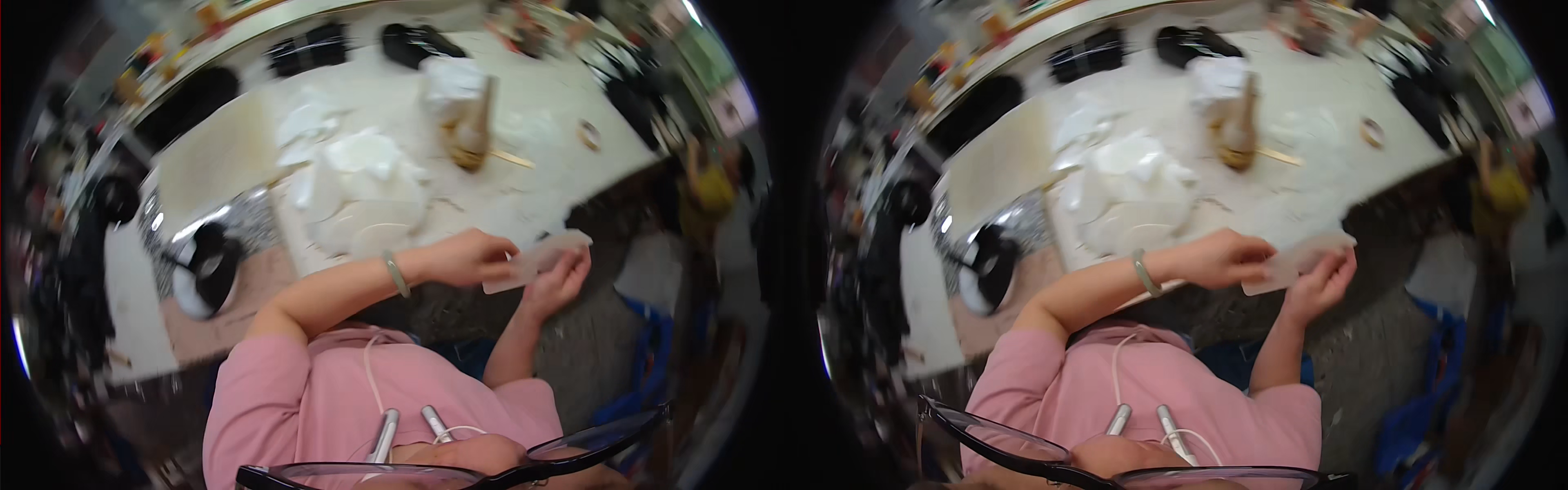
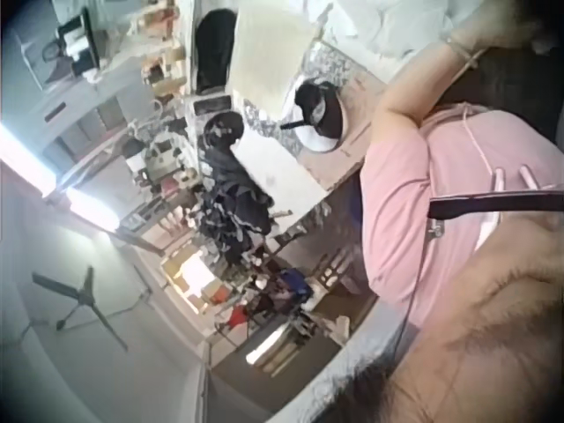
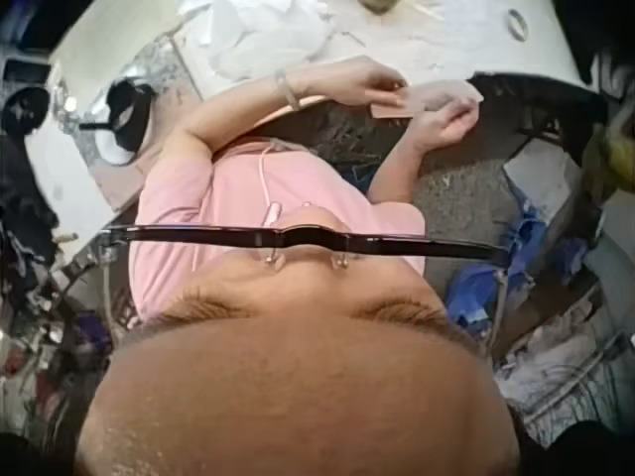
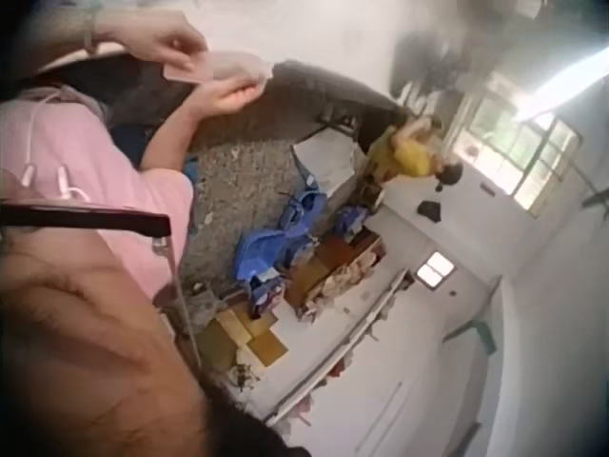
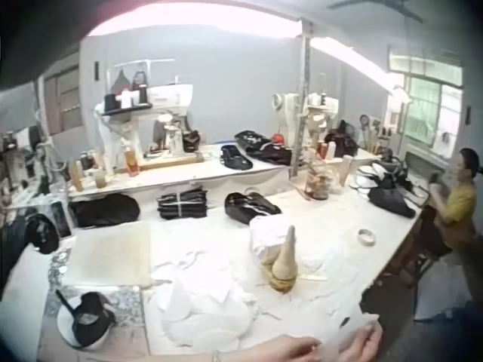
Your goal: The person peels paper backings from adhesive pads and attaches them to shoe upper components by hand, then fits and presses the leather pieces together.
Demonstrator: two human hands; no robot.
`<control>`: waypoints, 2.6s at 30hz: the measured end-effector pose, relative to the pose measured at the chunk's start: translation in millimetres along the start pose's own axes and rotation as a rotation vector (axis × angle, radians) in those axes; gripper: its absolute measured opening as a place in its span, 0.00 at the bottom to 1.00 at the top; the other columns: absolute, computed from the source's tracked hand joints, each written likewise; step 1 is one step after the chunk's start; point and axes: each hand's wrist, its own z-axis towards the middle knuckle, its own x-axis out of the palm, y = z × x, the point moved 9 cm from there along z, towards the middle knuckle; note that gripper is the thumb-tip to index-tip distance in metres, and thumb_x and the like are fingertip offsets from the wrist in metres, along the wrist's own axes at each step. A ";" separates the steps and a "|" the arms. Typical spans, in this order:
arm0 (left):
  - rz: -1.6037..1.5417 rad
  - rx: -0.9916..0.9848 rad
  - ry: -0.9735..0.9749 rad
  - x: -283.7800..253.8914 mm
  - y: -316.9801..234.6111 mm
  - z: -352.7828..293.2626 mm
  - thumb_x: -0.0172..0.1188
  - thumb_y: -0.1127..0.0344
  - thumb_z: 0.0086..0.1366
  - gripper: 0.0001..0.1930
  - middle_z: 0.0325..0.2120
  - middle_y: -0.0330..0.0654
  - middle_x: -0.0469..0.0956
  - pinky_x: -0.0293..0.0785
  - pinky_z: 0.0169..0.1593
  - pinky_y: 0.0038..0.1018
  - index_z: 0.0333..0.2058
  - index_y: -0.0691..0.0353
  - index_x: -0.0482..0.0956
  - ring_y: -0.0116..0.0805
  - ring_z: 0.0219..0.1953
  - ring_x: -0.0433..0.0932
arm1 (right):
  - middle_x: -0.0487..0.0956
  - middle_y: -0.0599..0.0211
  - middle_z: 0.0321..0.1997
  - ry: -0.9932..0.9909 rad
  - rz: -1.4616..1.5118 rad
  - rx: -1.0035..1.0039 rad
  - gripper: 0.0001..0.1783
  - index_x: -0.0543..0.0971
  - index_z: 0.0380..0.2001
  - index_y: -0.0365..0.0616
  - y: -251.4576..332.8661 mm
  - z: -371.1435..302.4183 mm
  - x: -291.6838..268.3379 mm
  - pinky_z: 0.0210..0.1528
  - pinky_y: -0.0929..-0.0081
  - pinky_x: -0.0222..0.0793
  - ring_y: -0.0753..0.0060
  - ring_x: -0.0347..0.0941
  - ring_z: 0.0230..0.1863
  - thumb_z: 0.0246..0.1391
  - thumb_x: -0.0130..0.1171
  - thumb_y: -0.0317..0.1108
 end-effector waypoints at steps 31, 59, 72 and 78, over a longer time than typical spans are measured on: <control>1.045 -0.387 -1.028 -222.7 -162.9 -415.1 0.59 0.65 0.60 0.08 0.20 0.48 0.75 0.70 0.26 0.34 0.29 0.64 0.75 0.49 0.23 0.76 | 0.74 0.60 0.48 1.465 0.557 0.873 0.31 0.60 0.57 0.35 39.5 -307.8 260.4 0.52 0.74 0.66 0.73 0.71 0.48 0.50 0.59 0.20; -0.463 -0.364 -1.168 -184.5 -16.9 -420.7 0.53 0.70 0.64 0.18 0.40 0.40 0.78 0.69 0.47 0.18 0.50 0.76 0.72 0.22 0.42 0.73 | 0.75 0.60 0.46 1.447 0.536 0.491 0.25 0.66 0.51 0.32 96.6 -346.0 331.8 0.49 0.76 0.70 0.74 0.72 0.47 0.51 0.62 0.23; -0.493 -0.332 -1.147 -182.3 -20.0 -418.5 0.50 0.71 0.66 0.17 0.40 0.37 0.77 0.68 0.46 0.17 0.51 0.74 0.71 0.19 0.42 0.72 | 0.75 0.61 0.45 1.464 0.543 0.479 0.24 0.65 0.51 0.33 97.4 -347.8 329.1 0.48 0.77 0.70 0.75 0.73 0.46 0.53 0.61 0.24; -0.489 -0.315 -1.156 -180.8 -17.0 -421.7 0.50 0.71 0.66 0.17 0.41 0.38 0.77 0.69 0.48 0.17 0.51 0.75 0.71 0.20 0.43 0.73 | 0.75 0.60 0.45 1.467 0.546 0.459 0.23 0.65 0.51 0.33 100.2 -350.1 328.9 0.47 0.77 0.71 0.75 0.73 0.46 0.53 0.60 0.23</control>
